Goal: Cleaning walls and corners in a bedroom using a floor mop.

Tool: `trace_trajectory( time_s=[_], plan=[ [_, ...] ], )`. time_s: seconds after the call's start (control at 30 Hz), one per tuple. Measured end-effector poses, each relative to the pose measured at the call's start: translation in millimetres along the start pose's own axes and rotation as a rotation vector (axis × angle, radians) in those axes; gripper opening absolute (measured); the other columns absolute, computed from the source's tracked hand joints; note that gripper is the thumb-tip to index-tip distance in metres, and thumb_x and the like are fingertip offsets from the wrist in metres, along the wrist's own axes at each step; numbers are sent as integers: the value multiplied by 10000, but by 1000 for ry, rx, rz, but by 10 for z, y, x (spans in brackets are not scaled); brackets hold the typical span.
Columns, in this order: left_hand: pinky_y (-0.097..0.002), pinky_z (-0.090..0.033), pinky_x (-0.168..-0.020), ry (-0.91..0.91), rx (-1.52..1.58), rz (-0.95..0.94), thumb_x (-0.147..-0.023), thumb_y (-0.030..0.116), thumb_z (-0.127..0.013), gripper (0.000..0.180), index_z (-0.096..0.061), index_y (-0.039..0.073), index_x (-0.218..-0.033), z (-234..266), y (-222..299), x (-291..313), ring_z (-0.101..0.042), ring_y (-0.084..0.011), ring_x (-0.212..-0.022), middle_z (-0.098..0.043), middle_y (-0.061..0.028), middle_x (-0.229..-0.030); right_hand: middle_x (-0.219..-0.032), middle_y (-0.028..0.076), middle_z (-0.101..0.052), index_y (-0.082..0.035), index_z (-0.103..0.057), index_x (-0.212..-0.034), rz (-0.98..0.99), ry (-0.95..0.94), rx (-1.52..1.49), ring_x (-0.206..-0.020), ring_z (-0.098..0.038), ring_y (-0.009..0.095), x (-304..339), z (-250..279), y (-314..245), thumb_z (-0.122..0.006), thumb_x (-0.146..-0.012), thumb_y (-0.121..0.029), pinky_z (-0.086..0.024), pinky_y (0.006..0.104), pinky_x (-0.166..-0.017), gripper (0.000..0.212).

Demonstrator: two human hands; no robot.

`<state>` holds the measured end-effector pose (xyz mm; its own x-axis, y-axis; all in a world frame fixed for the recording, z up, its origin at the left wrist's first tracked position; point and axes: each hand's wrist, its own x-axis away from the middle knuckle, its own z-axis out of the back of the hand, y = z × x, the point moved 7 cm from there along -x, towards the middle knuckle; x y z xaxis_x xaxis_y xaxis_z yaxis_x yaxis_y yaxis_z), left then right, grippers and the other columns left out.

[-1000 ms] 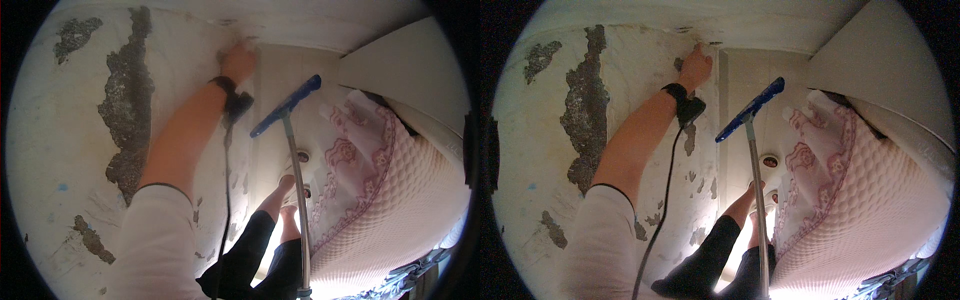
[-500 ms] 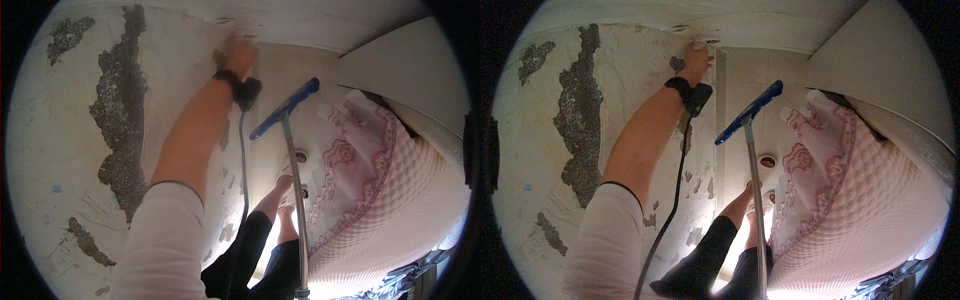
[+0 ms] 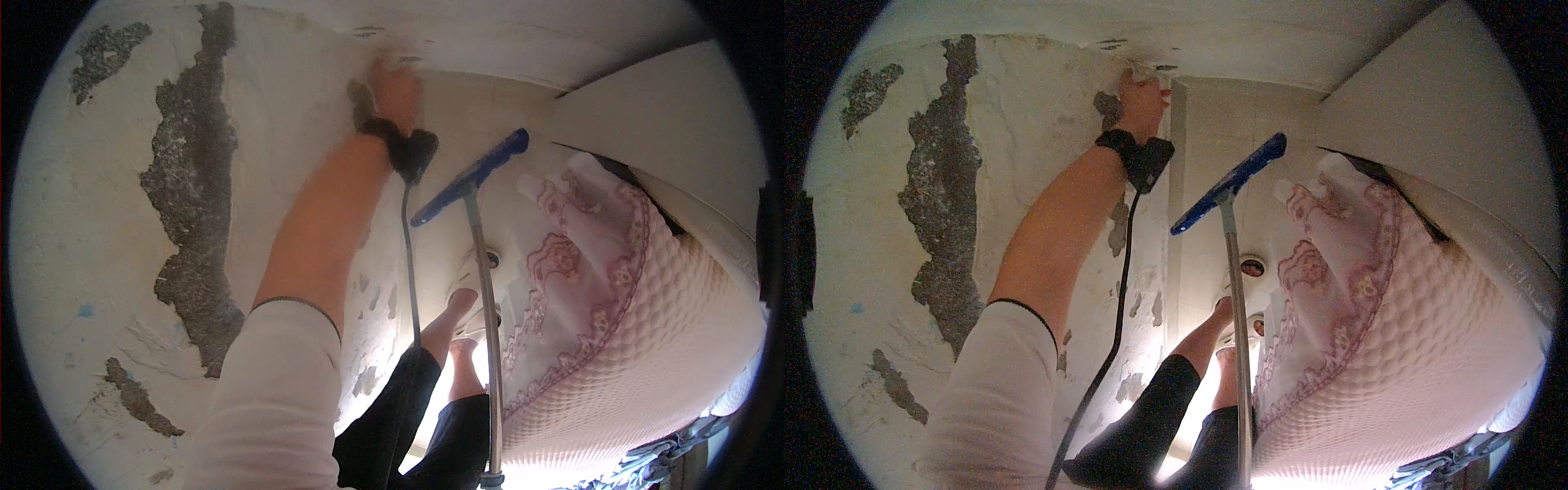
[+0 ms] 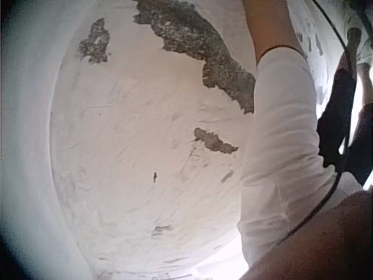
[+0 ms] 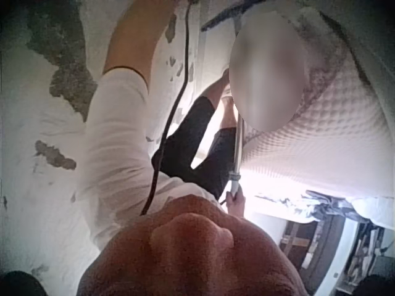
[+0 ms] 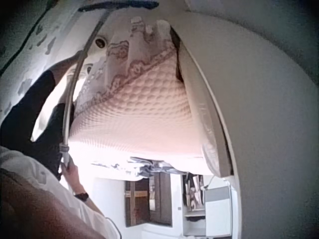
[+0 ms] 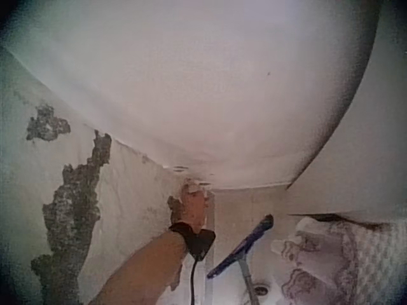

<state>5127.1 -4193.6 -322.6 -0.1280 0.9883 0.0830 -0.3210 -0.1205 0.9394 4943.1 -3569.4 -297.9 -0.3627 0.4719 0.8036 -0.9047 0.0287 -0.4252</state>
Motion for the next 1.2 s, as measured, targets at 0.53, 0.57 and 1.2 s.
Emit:
trace_trajectory(
  time_s=[0.53,0.57,1.2],
  plan=[
    [-483,-292,-1088,-12,-329,104,-935,196,-502,369,-587,22,-1250,-739,272,109,-556,-279,-1168,-619,-129,-1252,-1081,55,-681,-154,-717,-1077,-156,-332,84,-1013,-641,233,106,-359,598,-461,-942,-397,-490,423,-809,378],
    [-498,-309,-1068,-13,-448,70,-931,177,-504,356,-594,9,-1232,-739,414,104,-560,-281,-1160,-627,-139,-1234,-1089,56,-685,-156,-720,-1079,-160,-346,88,-1022,-644,235,81,-437,643,-459,-943,-402,-491,425,-815,384],
    [-437,-360,-1090,191,-342,223,-872,96,-564,699,-222,-84,-1453,-357,1067,404,-464,-422,-1275,-442,-313,-1380,-802,45,-734,-146,-755,-764,-171,-178,89,-765,-708,223,-450,-1889,861,-551,-877,-261,-525,416,-671,259]
  ],
)
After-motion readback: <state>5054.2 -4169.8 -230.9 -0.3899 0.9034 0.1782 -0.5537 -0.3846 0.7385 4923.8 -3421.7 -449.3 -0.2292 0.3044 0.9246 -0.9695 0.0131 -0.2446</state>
